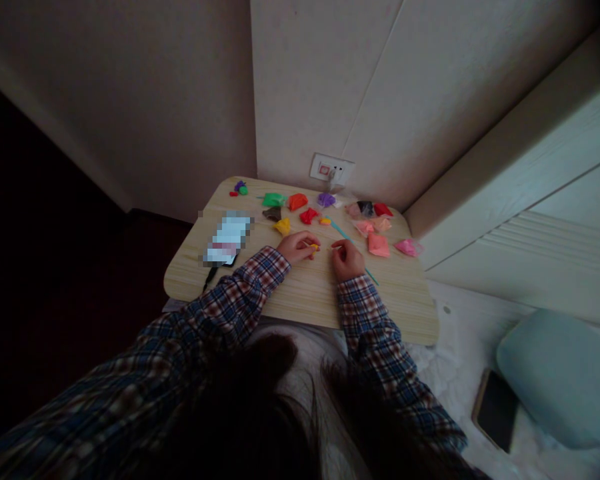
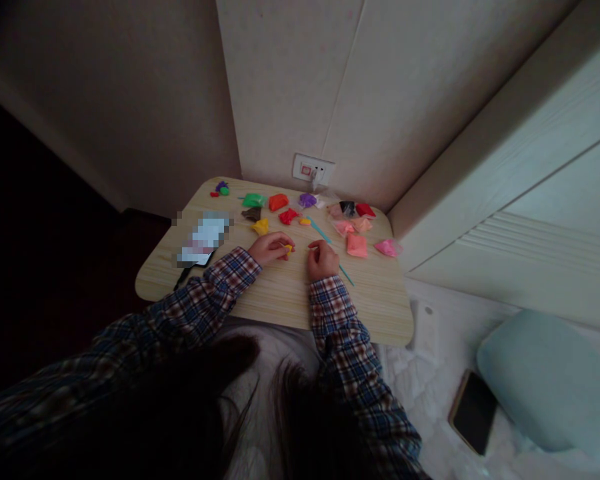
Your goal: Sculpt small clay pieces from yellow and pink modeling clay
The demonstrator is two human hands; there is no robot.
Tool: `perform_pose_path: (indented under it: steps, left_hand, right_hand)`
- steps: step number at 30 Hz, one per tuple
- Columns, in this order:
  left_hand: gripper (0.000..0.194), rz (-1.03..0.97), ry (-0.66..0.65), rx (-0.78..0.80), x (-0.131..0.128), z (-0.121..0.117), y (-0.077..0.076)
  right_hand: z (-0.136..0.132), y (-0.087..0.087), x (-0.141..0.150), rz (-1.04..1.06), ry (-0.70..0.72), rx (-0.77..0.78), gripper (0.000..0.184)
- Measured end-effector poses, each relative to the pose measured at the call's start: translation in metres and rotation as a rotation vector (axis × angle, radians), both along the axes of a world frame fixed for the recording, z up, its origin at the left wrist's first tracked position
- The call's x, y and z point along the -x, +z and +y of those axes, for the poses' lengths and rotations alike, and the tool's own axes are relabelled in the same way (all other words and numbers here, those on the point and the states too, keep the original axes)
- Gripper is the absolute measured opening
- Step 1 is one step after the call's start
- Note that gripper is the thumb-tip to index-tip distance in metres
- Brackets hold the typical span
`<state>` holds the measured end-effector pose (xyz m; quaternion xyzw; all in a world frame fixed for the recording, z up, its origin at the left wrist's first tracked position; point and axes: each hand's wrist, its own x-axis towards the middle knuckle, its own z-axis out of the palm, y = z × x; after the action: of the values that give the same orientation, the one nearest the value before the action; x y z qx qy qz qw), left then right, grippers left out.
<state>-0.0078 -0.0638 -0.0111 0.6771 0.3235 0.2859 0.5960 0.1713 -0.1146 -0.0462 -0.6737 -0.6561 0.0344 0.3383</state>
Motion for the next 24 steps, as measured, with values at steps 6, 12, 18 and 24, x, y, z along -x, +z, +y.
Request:
perform_pose_path:
  steps: [6, 12, 18, 24]
  left_hand:
    - [0.018, 0.005, 0.006, 0.006, -0.0002, -0.0009, 0.0007]
    - [0.018, 0.006, 0.010, 0.008, -0.0006, -0.0007, 0.0005]
    - [0.018, 0.009, -0.003, 0.006, -0.0004, 0.0003, -0.0003]
    - [0.019, -0.004, -0.005, -0.003, 0.0005, 0.0009, -0.0020]
  right_hand:
    - [0.0027, -0.0037, -0.0027, -0.021, 0.029, -0.024, 0.020]
    - [0.0038, -0.0072, -0.0046, -0.025, 0.065, -0.049, 0.020]
    - [0.0050, -0.0074, -0.0050, -0.010, 0.088, -0.105, 0.022]
    - [0.0007, 0.0018, 0.0016, 0.052, 0.166, -0.205, 0.023]
